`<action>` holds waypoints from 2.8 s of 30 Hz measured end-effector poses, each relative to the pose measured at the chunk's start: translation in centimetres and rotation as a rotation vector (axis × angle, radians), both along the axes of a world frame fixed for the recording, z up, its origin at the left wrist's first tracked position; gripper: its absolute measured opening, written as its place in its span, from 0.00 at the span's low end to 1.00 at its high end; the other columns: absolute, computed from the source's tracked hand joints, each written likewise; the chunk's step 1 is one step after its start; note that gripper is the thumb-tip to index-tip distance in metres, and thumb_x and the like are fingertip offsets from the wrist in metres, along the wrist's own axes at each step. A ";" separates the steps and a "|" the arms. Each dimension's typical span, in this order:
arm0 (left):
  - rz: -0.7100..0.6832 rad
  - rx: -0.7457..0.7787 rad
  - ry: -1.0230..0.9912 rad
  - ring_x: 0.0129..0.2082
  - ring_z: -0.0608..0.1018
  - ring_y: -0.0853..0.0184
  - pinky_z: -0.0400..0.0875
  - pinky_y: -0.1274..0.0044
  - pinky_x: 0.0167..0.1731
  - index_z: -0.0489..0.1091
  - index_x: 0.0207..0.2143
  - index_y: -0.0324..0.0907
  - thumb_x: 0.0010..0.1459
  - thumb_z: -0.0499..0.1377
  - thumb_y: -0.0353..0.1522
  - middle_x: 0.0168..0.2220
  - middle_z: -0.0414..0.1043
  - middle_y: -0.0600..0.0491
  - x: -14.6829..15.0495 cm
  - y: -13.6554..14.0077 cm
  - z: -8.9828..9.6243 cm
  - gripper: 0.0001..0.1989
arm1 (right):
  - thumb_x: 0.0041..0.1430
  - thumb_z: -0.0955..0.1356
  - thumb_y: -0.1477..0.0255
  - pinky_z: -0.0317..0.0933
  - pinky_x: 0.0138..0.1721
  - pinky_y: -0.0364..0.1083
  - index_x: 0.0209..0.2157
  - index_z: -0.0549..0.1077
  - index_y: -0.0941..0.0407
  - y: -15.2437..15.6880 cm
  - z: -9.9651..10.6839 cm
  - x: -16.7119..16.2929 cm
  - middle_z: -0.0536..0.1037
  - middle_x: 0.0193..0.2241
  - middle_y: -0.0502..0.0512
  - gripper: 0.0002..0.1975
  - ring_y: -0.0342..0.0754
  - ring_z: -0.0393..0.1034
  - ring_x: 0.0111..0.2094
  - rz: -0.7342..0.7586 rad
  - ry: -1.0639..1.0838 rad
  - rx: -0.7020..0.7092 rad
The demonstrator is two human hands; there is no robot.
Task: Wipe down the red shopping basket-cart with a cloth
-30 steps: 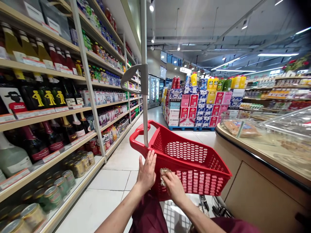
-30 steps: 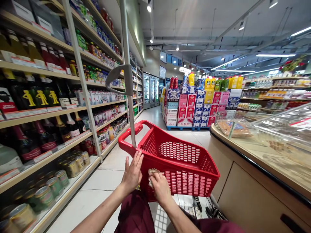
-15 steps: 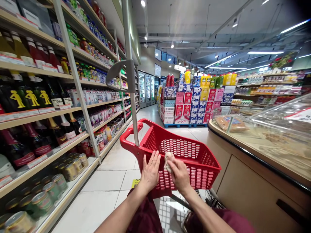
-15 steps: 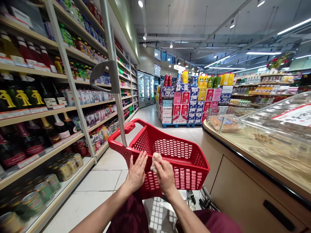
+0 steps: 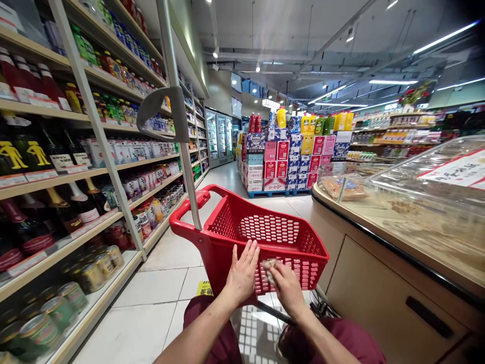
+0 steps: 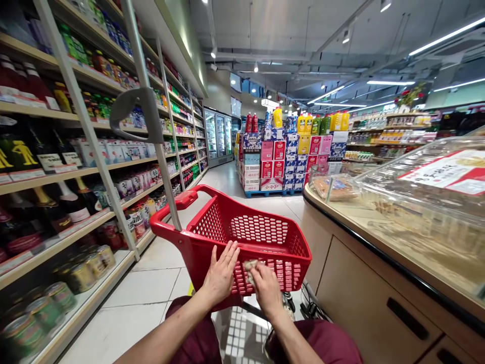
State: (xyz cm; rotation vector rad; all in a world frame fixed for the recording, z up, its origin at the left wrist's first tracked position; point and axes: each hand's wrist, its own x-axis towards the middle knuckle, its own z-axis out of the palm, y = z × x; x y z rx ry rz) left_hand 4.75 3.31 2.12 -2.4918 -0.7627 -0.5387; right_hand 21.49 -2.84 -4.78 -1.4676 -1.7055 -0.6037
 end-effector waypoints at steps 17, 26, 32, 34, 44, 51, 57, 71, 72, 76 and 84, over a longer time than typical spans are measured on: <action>-0.077 -0.119 0.046 0.62 0.38 0.61 0.31 0.56 0.56 0.42 0.60 0.34 0.52 0.46 0.29 0.63 0.38 0.46 4.1 -0.6 -1.0 0.32 | 0.56 0.61 0.74 0.59 0.41 0.48 0.50 0.65 0.53 -1.9 -1.0 4.8 0.68 0.42 0.58 0.19 0.49 0.62 0.42 -0.159 0.078 0.086; -0.160 -0.143 0.075 0.62 0.38 0.60 0.32 0.56 0.56 0.41 0.60 0.33 0.54 0.44 0.30 0.63 0.37 0.45 6.9 -1.4 -1.2 0.30 | 0.55 0.61 0.75 0.59 0.37 0.46 0.48 0.67 0.52 -3.1 -1.0 6.7 0.70 0.38 0.56 0.18 0.47 0.63 0.38 -0.149 0.043 -0.003; -0.184 -0.099 0.094 0.62 0.39 0.60 0.32 0.56 0.56 0.42 0.60 0.33 0.54 0.46 0.30 0.63 0.37 0.44 8.4 -2.0 -1.6 0.31 | 0.54 0.61 0.76 0.59 0.37 0.46 0.44 0.69 0.53 -3.5 -1.3 8.4 0.70 0.37 0.57 0.16 0.48 0.63 0.38 -0.214 0.018 -0.062; -0.204 -0.082 0.099 0.62 0.38 0.60 0.32 0.56 0.56 0.42 0.60 0.33 0.55 0.45 0.31 0.63 0.37 0.44 8.7 -2.1 -1.8 0.30 | 0.53 0.60 0.77 0.58 0.37 0.46 0.43 0.70 0.52 -4.1 -2.1 8.7 0.71 0.35 0.55 0.16 0.47 0.63 0.38 -0.162 -0.023 -0.149; -0.256 -0.098 0.113 0.62 0.39 0.60 0.32 0.57 0.56 0.43 0.59 0.33 0.55 0.45 0.30 0.63 0.37 0.44 10.9 -3.1 -1.5 0.29 | 0.48 0.60 0.79 0.55 0.40 0.49 0.42 0.69 0.52 -5.3 -3.8 12.1 0.71 0.38 0.56 0.19 0.49 0.63 0.40 -0.338 0.038 -0.157; -0.216 -0.137 0.116 0.62 0.39 0.61 0.34 0.57 0.57 0.43 0.59 0.33 0.53 0.45 0.28 0.63 0.38 0.45 10.9 -2.9 -1.8 0.30 | 0.50 0.60 0.73 0.56 0.39 0.50 0.51 0.63 0.53 -5.0 -2.0 13.8 0.67 0.39 0.58 0.23 0.52 0.61 0.41 -0.466 0.214 0.015; -0.115 -0.135 0.074 0.62 0.40 0.60 0.35 0.56 0.56 0.42 0.60 0.33 0.50 0.47 0.28 0.62 0.40 0.44 9.3 -1.7 -0.8 0.33 | 0.49 0.60 0.75 0.58 0.31 0.46 0.47 0.67 0.51 -6.2 -4.2 13.6 0.67 0.31 0.54 0.22 0.47 0.62 0.31 -0.425 0.242 -0.188; 0.028 -0.157 0.035 0.62 0.44 0.59 0.35 0.56 0.57 0.44 0.59 0.33 0.51 0.46 0.29 0.61 0.46 0.44 6.6 -0.3 -1.1 0.32 | 0.48 0.60 0.76 0.58 0.38 0.49 0.44 0.70 0.52 -0.9 1.9 8.9 0.69 0.40 0.57 0.20 0.51 0.62 0.40 -0.245 0.200 -0.066; 0.027 -0.158 0.030 0.62 0.43 0.59 0.35 0.56 0.57 0.44 0.60 0.34 0.51 0.46 0.29 0.61 0.46 0.44 6.5 -0.3 -1.1 0.32 | 0.48 0.60 0.76 0.58 0.37 0.50 0.43 0.70 0.52 -1.3 1.7 9.9 0.69 0.38 0.57 0.20 0.51 0.63 0.38 -0.329 0.228 -0.039; 0.021 -0.187 0.025 0.62 0.42 0.58 0.36 0.56 0.57 0.44 0.59 0.33 0.51 0.47 0.30 0.61 0.46 0.44 6.2 -0.6 -1.2 0.32 | 0.50 0.59 0.76 0.57 0.33 0.49 0.43 0.71 0.52 -1.7 2.0 11.1 0.71 0.36 0.58 0.19 0.50 0.62 0.34 -0.498 0.267 0.023; 0.017 -0.163 0.022 0.62 0.42 0.60 0.37 0.57 0.57 0.41 0.60 0.34 0.49 0.47 0.29 0.62 0.43 0.45 6.0 -0.6 -1.5 0.34 | 0.50 0.59 0.79 0.58 0.42 0.50 0.48 0.67 0.52 -0.2 3.4 8.3 0.72 0.44 0.54 0.23 0.50 0.63 0.44 -0.304 0.203 -0.129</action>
